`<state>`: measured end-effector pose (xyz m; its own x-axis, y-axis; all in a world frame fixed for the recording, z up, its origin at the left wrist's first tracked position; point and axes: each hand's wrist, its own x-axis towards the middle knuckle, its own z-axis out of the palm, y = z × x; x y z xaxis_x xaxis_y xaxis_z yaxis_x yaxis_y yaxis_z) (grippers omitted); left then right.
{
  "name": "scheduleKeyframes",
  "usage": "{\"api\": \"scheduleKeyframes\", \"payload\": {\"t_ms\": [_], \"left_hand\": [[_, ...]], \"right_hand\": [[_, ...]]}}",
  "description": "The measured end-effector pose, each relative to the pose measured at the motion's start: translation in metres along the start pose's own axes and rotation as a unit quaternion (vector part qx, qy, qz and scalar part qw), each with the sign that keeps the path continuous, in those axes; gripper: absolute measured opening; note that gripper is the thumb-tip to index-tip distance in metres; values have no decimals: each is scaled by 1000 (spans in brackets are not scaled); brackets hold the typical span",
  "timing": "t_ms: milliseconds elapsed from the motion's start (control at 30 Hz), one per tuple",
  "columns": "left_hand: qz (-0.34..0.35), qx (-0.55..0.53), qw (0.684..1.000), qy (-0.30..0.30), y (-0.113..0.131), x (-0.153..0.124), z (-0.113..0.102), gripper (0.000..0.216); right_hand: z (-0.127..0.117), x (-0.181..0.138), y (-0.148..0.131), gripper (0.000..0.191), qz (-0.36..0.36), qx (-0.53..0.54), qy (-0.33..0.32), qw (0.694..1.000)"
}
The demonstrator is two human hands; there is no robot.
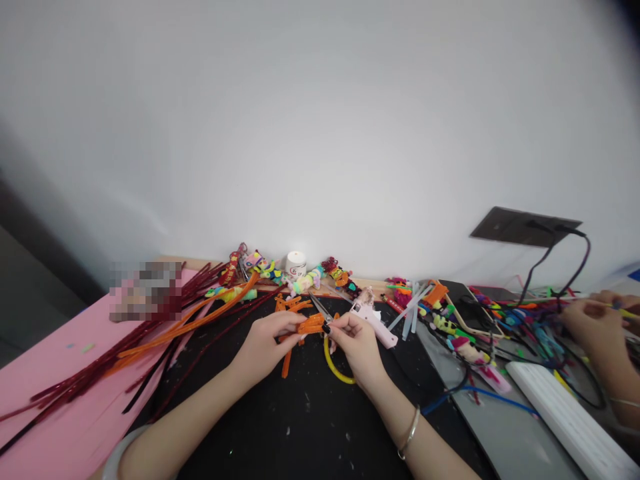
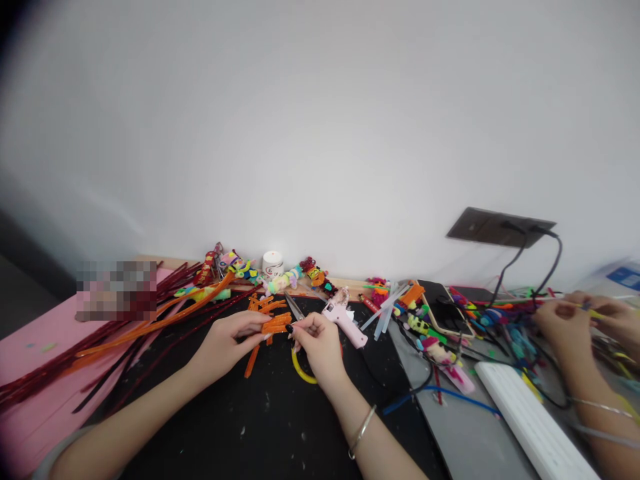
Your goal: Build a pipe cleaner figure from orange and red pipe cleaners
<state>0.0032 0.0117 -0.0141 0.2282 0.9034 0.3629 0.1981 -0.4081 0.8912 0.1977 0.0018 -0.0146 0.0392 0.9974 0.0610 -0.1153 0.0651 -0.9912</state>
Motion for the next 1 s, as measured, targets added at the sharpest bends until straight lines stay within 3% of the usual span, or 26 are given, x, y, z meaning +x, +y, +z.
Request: {"api": "scheduleKeyframes", "payload": {"t_ms": [500,800,900,1000], "left_hand": [[2,-10,1000,-24,-1,0,0,17],[-89,-93,991,-28,-3,2,2,21],[-133,-146,979,-40,-1,3,2,23],[-156,-182,970,-49,-1,4,3,25]], "right_hand": [[-1,0,1,26,-8,-91,28,995],[-2,3,3,32,-26,-47,26,998],[-1,2,2,32,-30,-9,-6,999],[1,0,1,34,-16,6,-79,997]]}}
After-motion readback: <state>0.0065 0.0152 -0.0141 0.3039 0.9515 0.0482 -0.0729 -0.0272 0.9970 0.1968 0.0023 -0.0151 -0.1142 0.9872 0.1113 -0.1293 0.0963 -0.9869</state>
